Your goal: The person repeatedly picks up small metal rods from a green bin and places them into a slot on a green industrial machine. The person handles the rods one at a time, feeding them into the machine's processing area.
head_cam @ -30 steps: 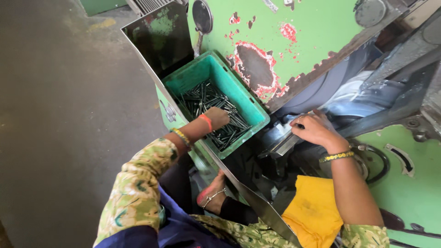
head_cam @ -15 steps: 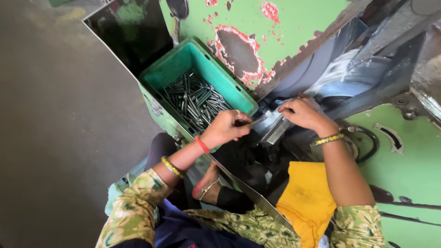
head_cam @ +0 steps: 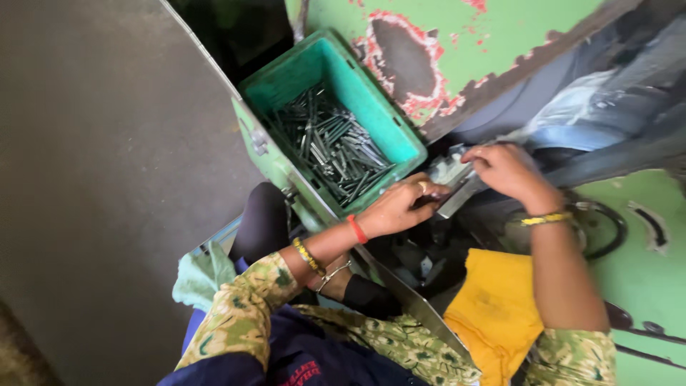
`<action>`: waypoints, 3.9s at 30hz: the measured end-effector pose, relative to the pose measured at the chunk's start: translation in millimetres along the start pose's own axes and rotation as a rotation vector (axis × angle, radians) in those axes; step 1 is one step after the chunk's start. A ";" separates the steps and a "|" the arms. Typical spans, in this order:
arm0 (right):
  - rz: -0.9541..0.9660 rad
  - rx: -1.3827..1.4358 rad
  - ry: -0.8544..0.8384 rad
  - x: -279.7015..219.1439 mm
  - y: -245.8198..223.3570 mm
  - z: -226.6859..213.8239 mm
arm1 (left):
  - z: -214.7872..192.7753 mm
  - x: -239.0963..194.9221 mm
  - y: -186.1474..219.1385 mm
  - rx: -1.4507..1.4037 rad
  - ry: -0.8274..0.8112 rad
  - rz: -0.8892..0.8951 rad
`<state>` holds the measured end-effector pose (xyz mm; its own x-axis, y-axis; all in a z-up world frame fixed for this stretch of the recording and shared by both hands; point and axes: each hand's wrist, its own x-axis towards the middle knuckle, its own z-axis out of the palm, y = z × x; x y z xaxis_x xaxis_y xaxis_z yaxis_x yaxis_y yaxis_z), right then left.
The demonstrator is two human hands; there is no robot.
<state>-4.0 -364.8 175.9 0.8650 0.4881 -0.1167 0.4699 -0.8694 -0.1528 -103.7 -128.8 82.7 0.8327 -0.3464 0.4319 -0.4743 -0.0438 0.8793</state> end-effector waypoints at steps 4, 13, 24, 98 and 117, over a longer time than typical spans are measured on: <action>-0.141 0.056 -0.062 -6.2 -17.6 -18.4 | 3.3 0.7 -0.9 -0.108 0.068 -0.203; -0.033 -0.320 -0.446 -3.0 -53.7 -6.9 | 5.1 9.1 -7.4 -0.204 0.112 0.074; -0.040 -0.233 -0.271 -2.2 -22.5 1.2 | -71.8 43.0 -142.7 0.987 -0.262 -0.033; 0.071 -0.261 -0.333 -0.4 -25.1 3.7 | -105.3 40.5 -220.9 1.267 -0.401 -0.679; 0.042 -0.153 -0.189 -2.0 -9.7 2.0 | -83.2 24.8 -172.2 0.839 -0.195 -0.322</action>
<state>-10.7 -357.1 175.7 0.8428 0.4441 -0.3039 0.4674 -0.8840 0.0044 22.4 -52.0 -41.4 0.9339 -0.3480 0.0827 -0.3428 -0.8048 0.4845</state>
